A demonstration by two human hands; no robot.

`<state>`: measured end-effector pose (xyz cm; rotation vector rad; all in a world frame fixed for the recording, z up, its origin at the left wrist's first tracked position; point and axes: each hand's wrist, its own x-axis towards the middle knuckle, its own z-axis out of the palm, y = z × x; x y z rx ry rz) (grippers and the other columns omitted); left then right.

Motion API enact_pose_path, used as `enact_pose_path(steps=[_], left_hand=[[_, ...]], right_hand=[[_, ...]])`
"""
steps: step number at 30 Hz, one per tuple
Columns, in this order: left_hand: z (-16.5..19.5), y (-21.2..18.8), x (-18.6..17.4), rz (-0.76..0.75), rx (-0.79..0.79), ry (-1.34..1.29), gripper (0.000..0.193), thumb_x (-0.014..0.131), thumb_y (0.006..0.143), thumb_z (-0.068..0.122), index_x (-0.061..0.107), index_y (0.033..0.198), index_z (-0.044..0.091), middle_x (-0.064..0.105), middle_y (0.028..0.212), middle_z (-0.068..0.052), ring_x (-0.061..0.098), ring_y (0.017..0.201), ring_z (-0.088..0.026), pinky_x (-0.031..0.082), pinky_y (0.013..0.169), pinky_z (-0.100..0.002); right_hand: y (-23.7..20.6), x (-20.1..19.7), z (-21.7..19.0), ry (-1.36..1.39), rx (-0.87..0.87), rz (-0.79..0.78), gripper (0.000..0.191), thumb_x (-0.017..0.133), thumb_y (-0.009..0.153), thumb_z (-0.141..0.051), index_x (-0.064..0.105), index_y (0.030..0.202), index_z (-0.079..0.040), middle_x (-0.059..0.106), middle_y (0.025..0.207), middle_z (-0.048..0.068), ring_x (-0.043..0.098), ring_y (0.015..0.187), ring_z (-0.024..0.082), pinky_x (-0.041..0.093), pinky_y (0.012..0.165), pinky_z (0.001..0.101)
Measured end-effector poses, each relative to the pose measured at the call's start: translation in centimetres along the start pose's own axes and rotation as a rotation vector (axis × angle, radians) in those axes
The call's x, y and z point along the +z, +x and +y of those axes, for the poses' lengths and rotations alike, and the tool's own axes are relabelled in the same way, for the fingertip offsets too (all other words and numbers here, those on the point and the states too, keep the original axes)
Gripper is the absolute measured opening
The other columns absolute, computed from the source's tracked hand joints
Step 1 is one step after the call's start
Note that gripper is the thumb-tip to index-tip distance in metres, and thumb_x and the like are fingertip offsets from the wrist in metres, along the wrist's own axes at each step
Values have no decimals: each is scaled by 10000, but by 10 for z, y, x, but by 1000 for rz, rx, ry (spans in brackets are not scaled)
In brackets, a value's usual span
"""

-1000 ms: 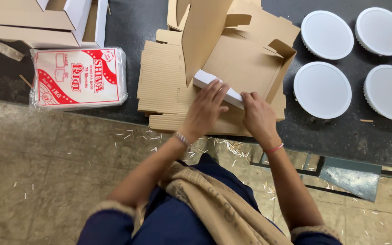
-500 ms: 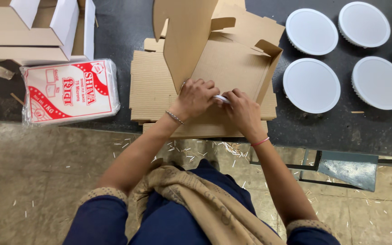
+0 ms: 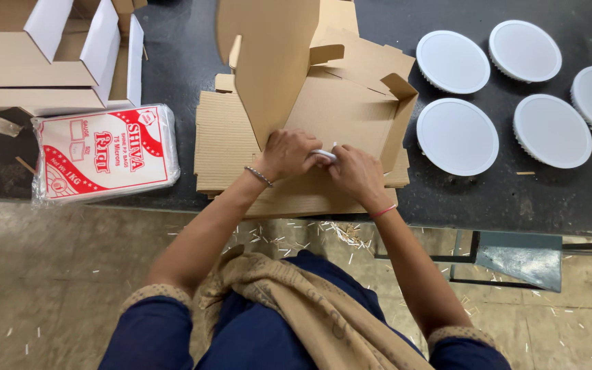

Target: The person assembles flat cardboard sheets into small rectangular boxes by folding the side flaps and tucking the tabs into slots. The person repeatedly picks up a flat sheet, folds the sides, and secures the tabs to form a box, then places the finished box on a stack.

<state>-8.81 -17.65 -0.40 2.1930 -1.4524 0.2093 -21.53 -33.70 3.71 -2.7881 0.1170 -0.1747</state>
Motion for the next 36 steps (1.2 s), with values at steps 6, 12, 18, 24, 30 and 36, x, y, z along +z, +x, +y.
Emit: enact_pose_path(steps=[6, 12, 18, 24, 30, 36], left_hand=[[-43, -23, -52, -95, -61, 381, 67, 710, 769, 186, 746, 822, 208, 704, 1046, -55, 641, 1128, -295, 504, 957, -402], [-56, -50, -119, 497, -287, 560, 527, 672, 859, 14, 658, 1374, 123, 621, 1425, -183, 548, 1262, -333, 418, 1070, -449], [38, -56, -92, 189, -371, 86, 340, 813, 817, 385, 762, 1040, 133, 707, 1136, -78, 594, 1146, -302, 413, 1028, -455], [88, -42, -34, 148, -322, 19, 405, 771, 803, 415, 759, 1067, 108, 737, 1045, -63, 636, 1046, -251, 422, 984, -421], [78, -41, -10, 142, -366, 105, 88, 728, 865, 211, 758, 892, 133, 749, 945, -48, 645, 1003, -221, 455, 935, -403], [63, -66, -55, 247, -493, 157, 34, 701, 852, 72, 712, 881, 87, 710, 882, -69, 639, 958, -256, 505, 849, -386]], right_hand=[[-17, -47, -13, 348, -343, -250, 504, 690, 943, -331, 606, 1323, -12, 701, 1134, 193, 680, 1015, 360, 528, 851, 456], [-12, -79, 21, 398, -62, 126, 305, 567, 1036, -45, 677, 1309, -123, 728, 1275, 81, 723, 1150, 265, 563, 985, 391], [-15, -56, 63, 70, -301, -147, 681, 590, 710, 82, 608, 1358, -126, 522, 1488, 105, 418, 1405, 331, 338, 1119, 481], [-12, -28, 84, -199, -338, 24, 655, 635, 782, 31, 592, 1410, -147, 512, 1545, 48, 398, 1470, 285, 278, 1203, 475], [8, -19, 81, -260, -472, 190, 524, 625, 877, 45, 674, 1345, -185, 647, 1430, -7, 515, 1417, 230, 304, 1213, 455], [-34, -20, 45, -13, -622, 216, 341, 629, 938, -17, 727, 1229, -166, 721, 1271, 33, 626, 1238, 182, 419, 1132, 447]])
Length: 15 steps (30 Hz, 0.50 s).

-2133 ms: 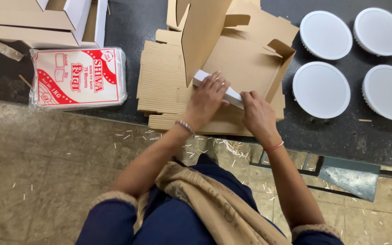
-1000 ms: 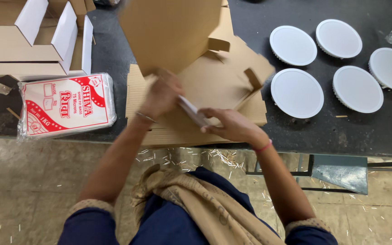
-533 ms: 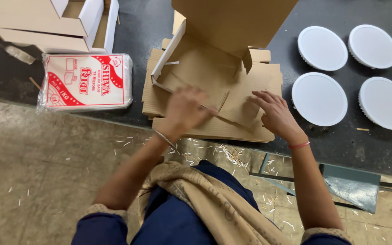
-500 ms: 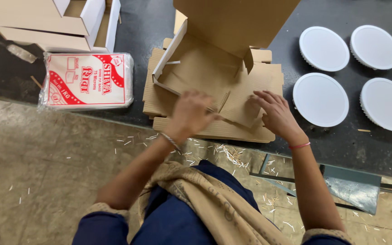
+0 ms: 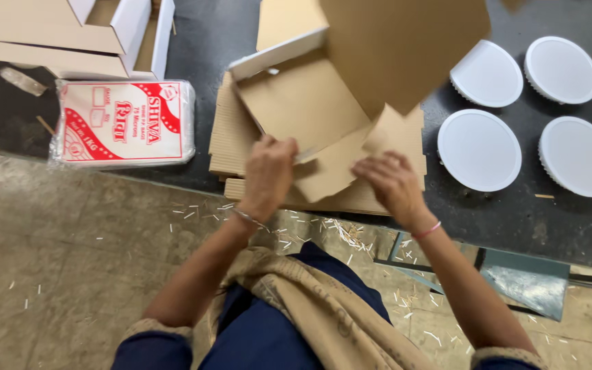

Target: The person assembles flat cardboard sheets into small rectangular boxes by folding the side flaps and tucking the tabs into slots. The person repeatedly picks up a flat sheet, folds the sides, and secures the tabs to form a box, then places the finished box on a stack.

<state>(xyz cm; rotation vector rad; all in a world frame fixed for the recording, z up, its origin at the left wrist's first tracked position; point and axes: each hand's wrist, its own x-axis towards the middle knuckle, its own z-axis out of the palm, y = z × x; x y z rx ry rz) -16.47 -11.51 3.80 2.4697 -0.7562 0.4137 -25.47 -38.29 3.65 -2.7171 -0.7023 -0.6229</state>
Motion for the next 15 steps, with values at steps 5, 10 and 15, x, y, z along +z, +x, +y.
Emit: enact_pose_path(steps=[5, 10, 15], left_hand=[[-11, 2, -15, 117, -2, -95, 53, 694, 823, 26, 696, 851, 71, 666, 932, -79, 632, 979, -284, 535, 793, -388], [-2, 0, -4, 84, 4, -72, 113, 688, 832, 0, 700, 913, 79, 644, 961, -67, 627, 987, -275, 552, 809, -384], [0, 1, 3, 139, 25, -92, 66, 714, 835, 44, 688, 891, 67, 640, 955, -81, 626, 949, -275, 552, 769, -373]], right_hand=[[4, -20, -37, -55, 226, -73, 482, 770, 849, -132, 602, 1299, -87, 598, 1334, 103, 543, 1285, 298, 465, 1061, 431], [13, -36, -38, -195, 386, -247, 830, 816, 719, -124, 429, 1444, -10, 448, 1444, 176, 454, 1365, 346, 439, 1101, 418], [15, -34, -26, -255, 318, -286, 937, 804, 691, -92, 358, 1506, 29, 413, 1529, 179, 416, 1424, 337, 389, 1155, 395]])
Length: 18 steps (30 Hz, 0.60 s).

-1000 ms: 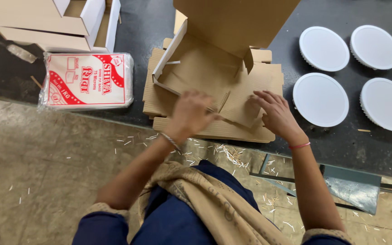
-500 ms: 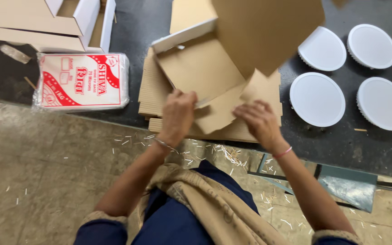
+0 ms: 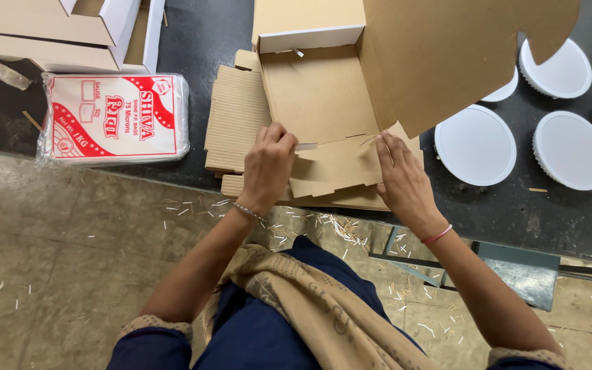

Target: The person assembles flat cardboard sheets into small rectangular boxes by folding the side flaps and tucking the tabs into slots. The person repeatedly picks up a flat sheet, folds the sides, and secures the tabs to form a box, then places the finished box on a stack.

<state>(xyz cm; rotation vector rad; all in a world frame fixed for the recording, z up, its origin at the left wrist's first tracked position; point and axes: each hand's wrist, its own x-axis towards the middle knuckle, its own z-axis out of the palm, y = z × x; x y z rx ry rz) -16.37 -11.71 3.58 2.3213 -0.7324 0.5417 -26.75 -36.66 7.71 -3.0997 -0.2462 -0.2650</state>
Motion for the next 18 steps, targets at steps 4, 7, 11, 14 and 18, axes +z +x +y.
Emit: enact_pose_path(steps=[4, 7, 11, 14, 18], left_hand=[[-6, 5, 13, 28, -3, 3, 51, 729, 856, 49, 684, 872, 67, 632, 932, -71, 633, 933, -263, 561, 749, -369], [-9, 8, 26, -11, 7, 81, 62, 709, 874, 11, 675, 887, 61, 630, 967, -63, 640, 952, -234, 584, 757, -327], [-4, 7, 30, -17, 62, 121, 113, 663, 821, -21, 669, 919, 36, 643, 1027, -87, 640, 989, -245, 586, 752, -327], [9, 3, 18, -128, 49, 105, 202, 679, 839, 105, 675, 1002, -15, 633, 1084, -119, 611, 1039, -264, 572, 802, -345], [29, 0, -2, -242, 36, 27, 739, 792, 797, 563, 640, 1100, -93, 577, 1109, -168, 546, 1086, -317, 517, 898, -420]], right_hand=[[3, 2, 5, -15, -36, -47, 993, 794, 680, -87, 315, 1545, 2, 354, 1590, 166, 379, 1446, 328, 345, 1171, 393], [9, 3, 9, -35, -71, -105, 994, 760, 668, -66, 300, 1547, -7, 337, 1600, 151, 354, 1467, 314, 314, 1190, 391], [18, 10, 16, -175, -181, -125, 893, 642, 728, -8, 301, 1552, 16, 347, 1616, 171, 355, 1490, 292, 314, 1204, 378], [22, 16, 18, -231, -222, -125, 798, 580, 787, -6, 318, 1539, 52, 369, 1604, 209, 395, 1465, 312, 333, 1187, 382], [33, 16, 24, -237, -259, -100, 644, 558, 899, -4, 379, 1511, 82, 439, 1551, 246, 468, 1424, 333, 367, 1191, 392]])
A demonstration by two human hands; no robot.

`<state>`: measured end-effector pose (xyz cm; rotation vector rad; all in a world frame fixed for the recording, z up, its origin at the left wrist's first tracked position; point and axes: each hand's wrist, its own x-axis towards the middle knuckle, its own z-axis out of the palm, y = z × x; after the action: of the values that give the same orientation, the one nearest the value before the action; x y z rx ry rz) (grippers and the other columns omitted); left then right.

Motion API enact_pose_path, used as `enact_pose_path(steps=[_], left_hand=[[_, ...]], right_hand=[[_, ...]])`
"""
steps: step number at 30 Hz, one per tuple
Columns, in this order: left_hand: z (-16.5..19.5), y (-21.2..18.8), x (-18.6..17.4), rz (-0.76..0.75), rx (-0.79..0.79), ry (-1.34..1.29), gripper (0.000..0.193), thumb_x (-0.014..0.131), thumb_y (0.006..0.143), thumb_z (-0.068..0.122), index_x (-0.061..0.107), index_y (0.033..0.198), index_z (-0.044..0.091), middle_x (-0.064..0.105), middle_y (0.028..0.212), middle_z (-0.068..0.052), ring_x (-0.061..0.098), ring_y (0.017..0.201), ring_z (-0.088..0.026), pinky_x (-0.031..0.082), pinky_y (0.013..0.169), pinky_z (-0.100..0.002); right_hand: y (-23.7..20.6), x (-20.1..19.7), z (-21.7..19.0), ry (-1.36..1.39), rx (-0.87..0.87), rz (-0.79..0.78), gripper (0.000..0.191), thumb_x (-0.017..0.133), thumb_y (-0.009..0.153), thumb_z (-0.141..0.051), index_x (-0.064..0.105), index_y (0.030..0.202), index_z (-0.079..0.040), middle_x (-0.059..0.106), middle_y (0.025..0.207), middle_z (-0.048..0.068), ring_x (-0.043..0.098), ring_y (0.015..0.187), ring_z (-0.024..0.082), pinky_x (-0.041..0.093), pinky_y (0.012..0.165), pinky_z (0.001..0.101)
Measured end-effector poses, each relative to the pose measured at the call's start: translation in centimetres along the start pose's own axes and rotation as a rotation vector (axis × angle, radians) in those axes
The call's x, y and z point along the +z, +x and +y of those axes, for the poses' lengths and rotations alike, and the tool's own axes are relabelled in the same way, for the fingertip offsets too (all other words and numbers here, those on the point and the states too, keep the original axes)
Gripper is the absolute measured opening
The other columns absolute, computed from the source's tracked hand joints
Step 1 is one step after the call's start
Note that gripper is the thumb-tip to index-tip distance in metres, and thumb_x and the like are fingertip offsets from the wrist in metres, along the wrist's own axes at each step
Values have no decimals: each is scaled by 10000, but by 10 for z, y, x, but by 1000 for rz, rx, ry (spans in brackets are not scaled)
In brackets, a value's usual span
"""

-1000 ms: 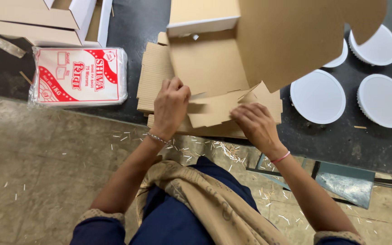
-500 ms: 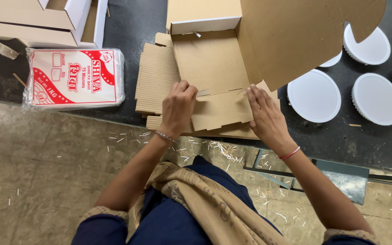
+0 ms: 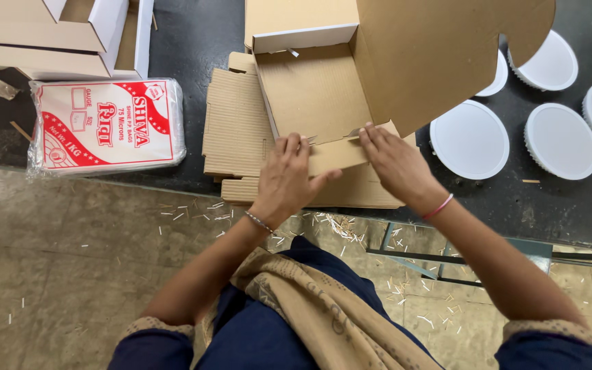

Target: The person assembles flat cardboard sheets into small rectangular boxes by folding the side flaps and tucking the tabs into slots. The person repeatedly picks up a flat sheet, folds the sides, and secures the tabs to form a box, then places the finished box on a stack.

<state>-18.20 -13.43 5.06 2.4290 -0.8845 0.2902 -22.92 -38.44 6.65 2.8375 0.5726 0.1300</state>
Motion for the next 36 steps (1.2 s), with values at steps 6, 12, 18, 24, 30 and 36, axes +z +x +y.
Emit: enact_pose_path(steps=[6, 12, 18, 24, 30, 36], left_hand=[[2, 4, 0, 38, 8, -13, 684, 838, 698, 432, 643, 1154, -39, 561, 1136, -132, 545, 1113, -304, 508, 908, -427], [-17, 19, 21, -86, -7, -62, 178, 784, 848, 225, 747, 889, 55, 628, 1068, -91, 597, 1080, -279, 531, 910, -399], [-41, 61, 13, -417, -24, -130, 195, 786, 852, 271, 766, 902, 84, 689, 991, -127, 651, 1028, -326, 528, 885, -455], [-28, 44, 14, -273, 61, -96, 164, 761, 847, 203, 750, 845, 38, 661, 1003, -138, 627, 1035, -336, 531, 859, -461], [-27, 32, 31, -203, 61, -89, 153, 751, 840, 166, 739, 802, 18, 656, 1008, -140, 615, 1021, -344, 530, 829, -470], [-56, 78, 30, -455, -38, -93, 291, 784, 826, 292, 779, 1015, 71, 732, 1015, -186, 691, 990, -352, 540, 893, -444]], right_hand=[[16, -13, 26, 297, -48, -87, 662, 530, 767, 142, 529, 1410, -14, 564, 1447, 162, 522, 1352, 309, 419, 1111, 408], [25, -30, 37, 483, 0, -168, 627, 510, 788, 176, 578, 1366, -56, 693, 1219, 160, 630, 1180, 345, 497, 975, 446], [41, -36, 43, 519, 91, -347, 524, 602, 808, 144, 613, 1276, -92, 733, 1141, 144, 686, 1065, 364, 520, 863, 470], [28, -32, 55, 734, -89, -252, 687, 697, 647, 131, 573, 1295, -59, 678, 1262, 147, 587, 1202, 383, 478, 944, 460], [32, -27, 56, 629, -17, -328, 564, 642, 738, 145, 623, 1254, -82, 712, 1201, 130, 625, 1165, 364, 490, 941, 457], [61, -29, 47, 489, 145, -299, 482, 549, 789, 161, 704, 1170, -92, 752, 999, 156, 719, 970, 329, 562, 828, 425]])
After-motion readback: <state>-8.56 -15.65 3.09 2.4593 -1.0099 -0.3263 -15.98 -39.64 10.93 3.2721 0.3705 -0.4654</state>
